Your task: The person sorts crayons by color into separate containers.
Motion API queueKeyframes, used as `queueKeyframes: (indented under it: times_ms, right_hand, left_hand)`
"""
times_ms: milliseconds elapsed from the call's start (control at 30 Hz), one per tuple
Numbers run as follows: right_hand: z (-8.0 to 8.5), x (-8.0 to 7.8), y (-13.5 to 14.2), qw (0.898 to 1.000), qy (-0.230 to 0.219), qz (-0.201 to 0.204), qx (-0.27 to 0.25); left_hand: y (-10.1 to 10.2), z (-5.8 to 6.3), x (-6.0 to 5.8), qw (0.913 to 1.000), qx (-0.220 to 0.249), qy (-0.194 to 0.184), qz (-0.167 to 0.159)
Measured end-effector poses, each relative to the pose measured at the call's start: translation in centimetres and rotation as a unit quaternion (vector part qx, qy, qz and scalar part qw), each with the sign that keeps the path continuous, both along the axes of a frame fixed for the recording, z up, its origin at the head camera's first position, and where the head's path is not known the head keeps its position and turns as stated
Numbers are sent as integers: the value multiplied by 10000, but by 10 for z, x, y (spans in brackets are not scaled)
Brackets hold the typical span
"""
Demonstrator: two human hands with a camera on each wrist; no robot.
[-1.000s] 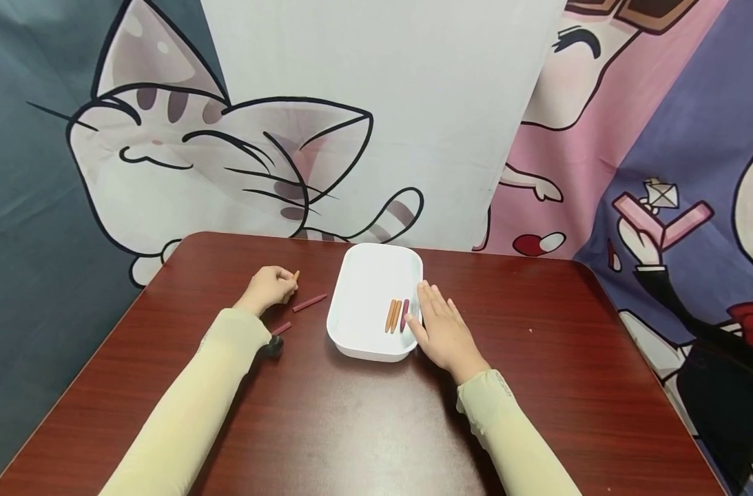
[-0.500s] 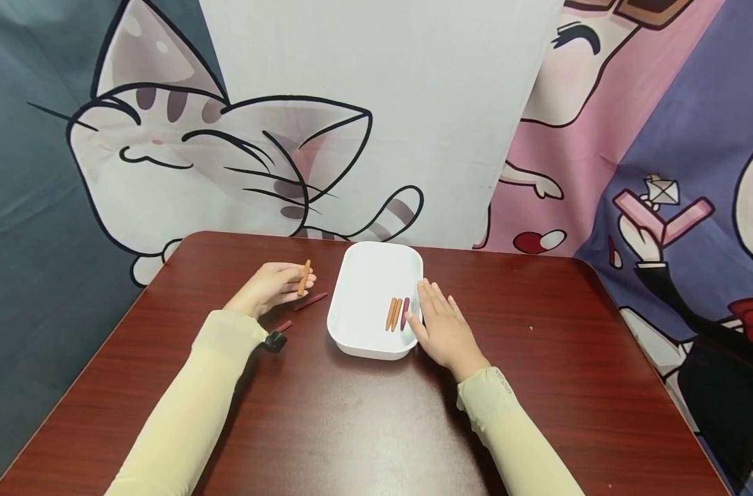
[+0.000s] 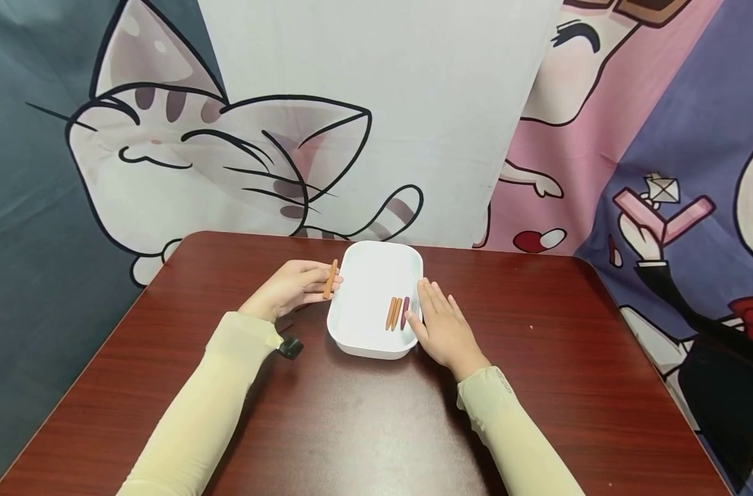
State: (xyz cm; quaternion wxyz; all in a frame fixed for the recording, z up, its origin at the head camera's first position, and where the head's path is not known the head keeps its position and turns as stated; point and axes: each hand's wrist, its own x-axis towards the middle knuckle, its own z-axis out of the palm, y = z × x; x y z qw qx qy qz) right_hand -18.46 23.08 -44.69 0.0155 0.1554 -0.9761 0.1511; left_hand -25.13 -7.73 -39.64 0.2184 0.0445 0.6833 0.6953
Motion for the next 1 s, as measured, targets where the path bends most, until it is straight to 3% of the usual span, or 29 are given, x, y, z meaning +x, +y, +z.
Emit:
queueKeyframes:
  times_ms: [167, 400, 500, 600, 800, 900, 1000]
  right_hand:
    - [0, 0, -1, 10000, 13, -5, -67]
    - [0, 1, -1, 9999, 85, -11, -131]
    - [0, 1, -1, 9999, 73, -9, -134]
    - [0, 0, 0, 9999, 72, -3, -132]
    - [0, 1, 1, 9998, 85, -9, -165]
    - [0, 0, 1, 9998, 100, 16, -181]
    - [0, 0, 0, 9998, 100, 13, -164]
  left_hand:
    - [17, 1, 5, 9999, 10, 86, -136]
    - [49, -8, 6, 9998, -148, 99, -103]
    - [61, -12, 6, 9986, -463, 255, -20]
    - [71, -17, 5, 9927, -1067, 566, 24]
    - [88, -24, 6, 9609, -2414, 1351, -105]
    - [94, -26, 7, 9355, -3066, 1755, -88]
    - [99, -29, 9, 9029, -3759, 2084, -51]
